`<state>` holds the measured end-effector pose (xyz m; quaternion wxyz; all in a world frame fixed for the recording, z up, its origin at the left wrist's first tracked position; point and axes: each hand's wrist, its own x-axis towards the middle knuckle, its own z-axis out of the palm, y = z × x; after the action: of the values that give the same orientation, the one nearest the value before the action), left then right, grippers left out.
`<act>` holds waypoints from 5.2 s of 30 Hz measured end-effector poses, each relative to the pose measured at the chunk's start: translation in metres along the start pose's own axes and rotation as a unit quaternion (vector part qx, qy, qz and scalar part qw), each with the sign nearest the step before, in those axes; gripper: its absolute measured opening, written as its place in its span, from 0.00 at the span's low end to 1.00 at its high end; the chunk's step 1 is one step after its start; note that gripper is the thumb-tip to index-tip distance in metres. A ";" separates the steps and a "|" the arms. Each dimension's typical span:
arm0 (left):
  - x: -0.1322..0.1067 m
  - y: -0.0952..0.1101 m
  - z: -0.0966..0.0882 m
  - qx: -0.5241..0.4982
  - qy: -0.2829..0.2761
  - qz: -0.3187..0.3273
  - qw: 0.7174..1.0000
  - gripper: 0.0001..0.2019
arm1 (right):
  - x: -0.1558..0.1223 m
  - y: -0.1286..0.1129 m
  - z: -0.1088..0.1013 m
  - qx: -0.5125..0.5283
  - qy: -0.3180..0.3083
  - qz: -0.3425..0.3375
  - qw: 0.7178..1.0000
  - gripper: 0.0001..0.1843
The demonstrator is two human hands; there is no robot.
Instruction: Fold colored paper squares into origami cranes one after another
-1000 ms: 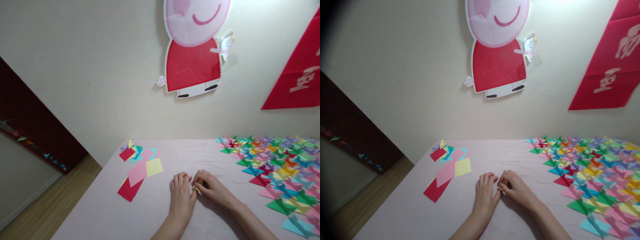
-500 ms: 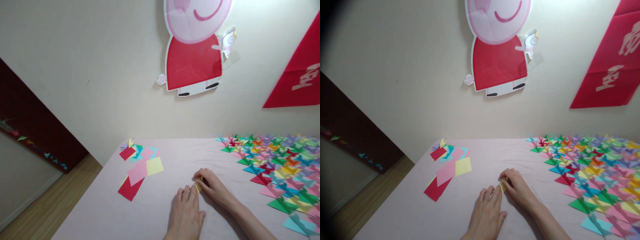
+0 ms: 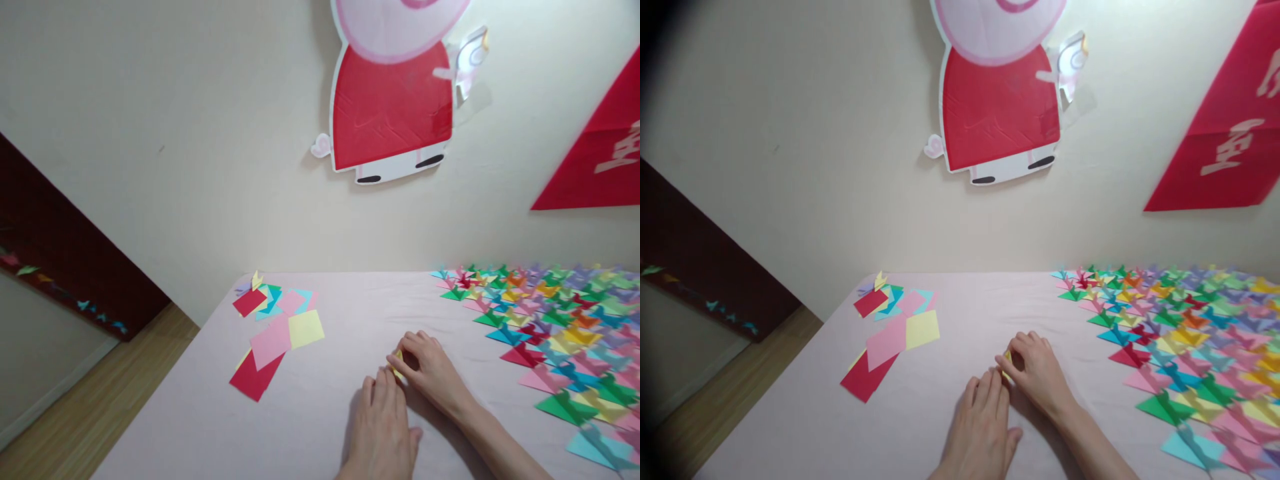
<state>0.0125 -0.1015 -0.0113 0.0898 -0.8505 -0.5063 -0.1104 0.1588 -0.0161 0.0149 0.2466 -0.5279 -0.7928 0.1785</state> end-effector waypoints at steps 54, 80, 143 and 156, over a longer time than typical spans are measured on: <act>0.003 -0.001 -0.007 -0.093 -0.054 -0.042 0.993 0.34 | 0.007 0.012 -0.002 0.048 -0.010 0.027 0.998 0.14; 0.005 -0.002 -0.010 -0.109 -0.058 -0.038 0.992 0.34 | -0.004 0.020 0.007 -0.073 0.066 0.019 0.995 0.16; 0.058 -0.030 -0.031 -0.174 -0.064 -0.104 0.977 0.11 | -0.009 0.022 -0.014 0.094 0.012 -0.079 0.992 0.19; 0.032 -0.055 -0.021 -0.294 -0.047 -0.160 0.941 0.17 | -0.020 0.015 -0.020 0.074 -0.032 -0.093 0.992 0.09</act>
<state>-0.0231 -0.0543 0.0197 -0.2068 -0.7509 -0.5847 -0.2271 0.1877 -0.0283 0.0192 0.2754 -0.4261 -0.8306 0.2294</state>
